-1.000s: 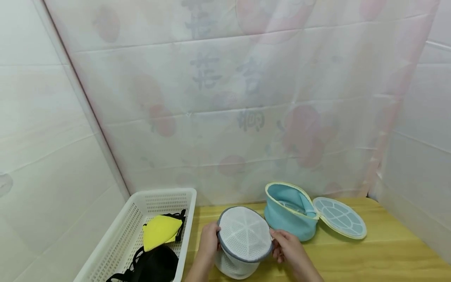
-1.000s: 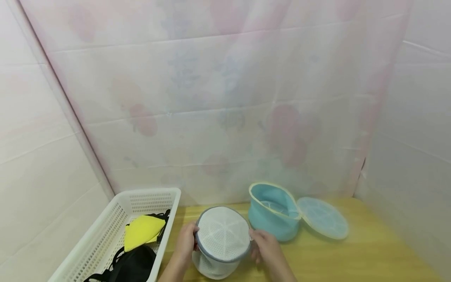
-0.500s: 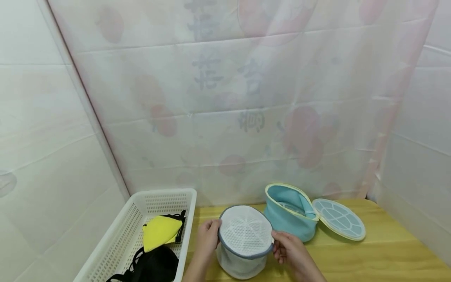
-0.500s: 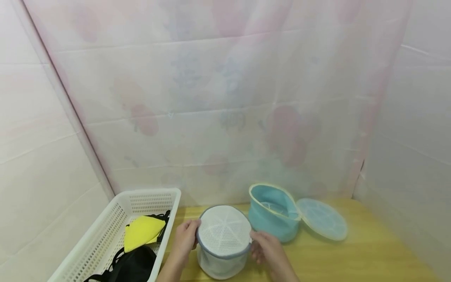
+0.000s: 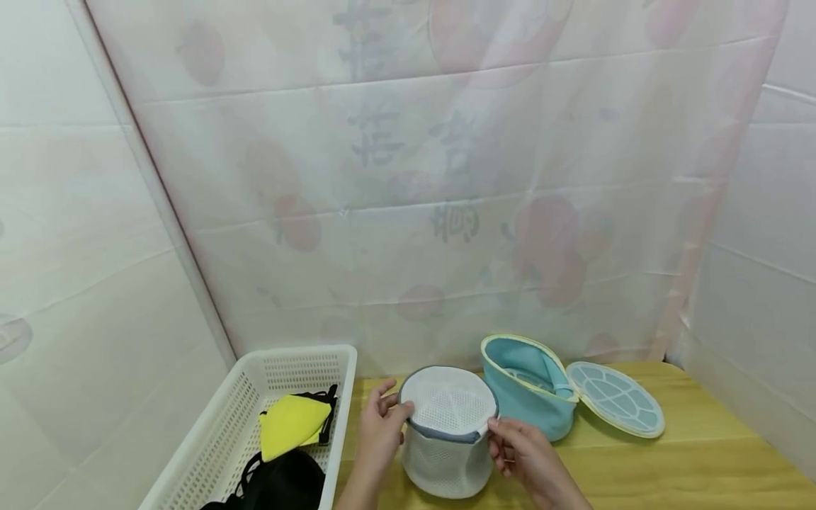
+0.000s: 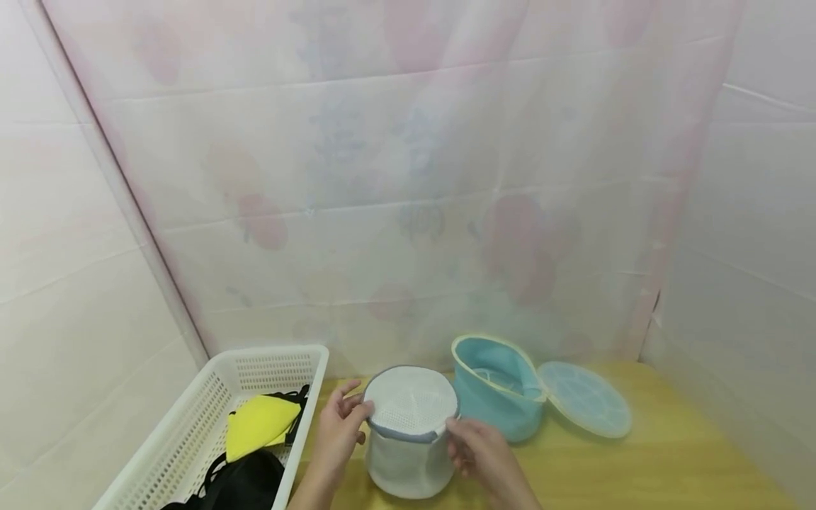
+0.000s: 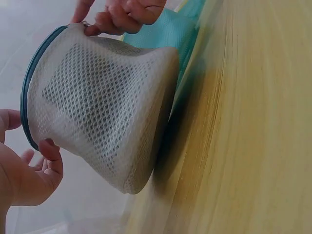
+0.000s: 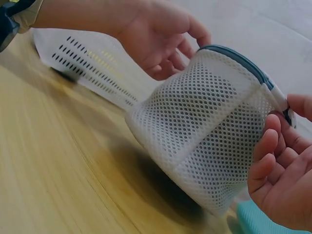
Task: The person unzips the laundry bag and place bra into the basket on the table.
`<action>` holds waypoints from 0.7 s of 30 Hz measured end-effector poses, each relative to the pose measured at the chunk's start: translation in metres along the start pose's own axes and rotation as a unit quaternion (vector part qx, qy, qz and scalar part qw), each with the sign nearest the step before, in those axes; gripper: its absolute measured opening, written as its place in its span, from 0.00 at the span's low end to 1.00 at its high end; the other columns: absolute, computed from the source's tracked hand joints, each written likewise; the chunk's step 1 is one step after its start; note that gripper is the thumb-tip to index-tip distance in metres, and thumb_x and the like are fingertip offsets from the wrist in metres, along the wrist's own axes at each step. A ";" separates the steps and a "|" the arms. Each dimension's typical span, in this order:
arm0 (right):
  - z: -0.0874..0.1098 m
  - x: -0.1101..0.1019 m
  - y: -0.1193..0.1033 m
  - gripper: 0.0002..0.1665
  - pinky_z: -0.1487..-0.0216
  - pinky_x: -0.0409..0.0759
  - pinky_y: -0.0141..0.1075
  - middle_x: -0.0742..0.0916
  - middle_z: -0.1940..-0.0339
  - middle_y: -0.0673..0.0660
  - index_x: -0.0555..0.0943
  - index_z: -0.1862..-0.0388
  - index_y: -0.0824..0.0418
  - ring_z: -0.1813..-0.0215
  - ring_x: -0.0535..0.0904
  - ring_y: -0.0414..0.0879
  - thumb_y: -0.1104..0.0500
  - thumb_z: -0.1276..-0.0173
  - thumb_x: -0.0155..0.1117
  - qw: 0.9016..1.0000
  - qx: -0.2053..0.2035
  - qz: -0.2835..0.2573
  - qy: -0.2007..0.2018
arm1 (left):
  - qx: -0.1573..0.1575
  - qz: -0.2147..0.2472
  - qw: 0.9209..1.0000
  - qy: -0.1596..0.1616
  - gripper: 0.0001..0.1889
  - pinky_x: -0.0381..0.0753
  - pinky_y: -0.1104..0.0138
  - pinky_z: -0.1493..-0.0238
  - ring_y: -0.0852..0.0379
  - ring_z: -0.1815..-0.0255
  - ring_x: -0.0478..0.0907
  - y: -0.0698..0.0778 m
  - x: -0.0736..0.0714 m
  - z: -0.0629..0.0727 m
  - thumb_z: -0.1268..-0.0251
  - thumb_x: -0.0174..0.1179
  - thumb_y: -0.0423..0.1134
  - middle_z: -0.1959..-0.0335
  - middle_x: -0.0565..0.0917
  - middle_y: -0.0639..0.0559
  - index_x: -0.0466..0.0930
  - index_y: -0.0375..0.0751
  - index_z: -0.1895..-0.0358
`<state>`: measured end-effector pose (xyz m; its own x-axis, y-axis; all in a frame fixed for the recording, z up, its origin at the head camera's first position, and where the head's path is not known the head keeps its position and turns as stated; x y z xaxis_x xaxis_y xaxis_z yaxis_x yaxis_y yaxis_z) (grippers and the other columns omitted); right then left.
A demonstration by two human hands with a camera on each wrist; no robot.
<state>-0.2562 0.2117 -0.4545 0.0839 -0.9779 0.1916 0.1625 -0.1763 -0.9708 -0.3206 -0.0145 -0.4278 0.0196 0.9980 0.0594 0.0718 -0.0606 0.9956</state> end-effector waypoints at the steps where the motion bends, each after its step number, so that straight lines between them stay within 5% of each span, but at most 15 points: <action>1: 0.000 0.001 0.000 0.16 0.72 0.70 0.31 0.79 0.75 0.47 0.76 0.71 0.53 0.74 0.73 0.39 0.48 0.24 0.54 1.000 -0.001 -0.002 -0.007 | 0.004 -0.003 1.000 -0.002 0.28 0.68 0.72 0.80 0.59 0.67 0.76 0.000 0.001 0.000 0.42 0.64 0.33 0.48 0.82 0.39 0.70 0.37 0.36; 7: -0.003 0.005 0.007 0.16 0.71 0.71 0.30 0.80 0.74 0.47 0.78 0.69 0.53 0.73 0.74 0.39 0.47 0.24 0.52 0.999 0.015 -0.003 -0.041 | 0.016 -0.031 0.999 -0.007 0.25 0.78 0.67 0.68 0.55 0.57 0.77 -0.005 0.004 -0.001 0.43 0.64 0.28 0.42 0.79 0.37 0.72 0.35 0.40; 16: -0.003 0.011 0.013 0.19 0.73 0.70 0.31 0.80 0.74 0.48 0.80 0.66 0.59 0.73 0.73 0.39 0.45 0.26 0.55 0.998 0.014 0.056 -0.019 | 0.047 0.010 0.999 0.013 0.22 0.82 0.60 0.48 0.39 0.40 0.77 -0.001 0.003 0.003 0.44 0.62 0.24 0.37 0.74 0.34 0.73 0.30 0.44; 21: -0.005 0.015 0.014 0.19 0.74 0.70 0.30 0.80 0.75 0.48 0.81 0.65 0.60 0.74 0.72 0.39 0.45 0.26 0.55 0.999 0.005 0.049 -0.020 | 0.081 -0.056 0.993 0.062 0.19 0.74 0.48 0.39 0.40 0.36 0.72 0.003 0.003 0.006 0.46 0.65 0.27 0.40 0.77 0.40 0.78 0.37 0.49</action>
<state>-0.2575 0.1944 -0.4664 0.1392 -0.9850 0.1017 0.1619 -0.0787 -0.9837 -0.3140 -0.0120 -0.4247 -0.1200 0.9922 -0.0333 0.2267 0.0601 0.9721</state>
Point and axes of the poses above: each hand's wrist, its own z-axis away from the middle knuckle, its own x-axis out of the palm, y = z × x, the point moved 5 cm from there along -z, towards the middle knuckle
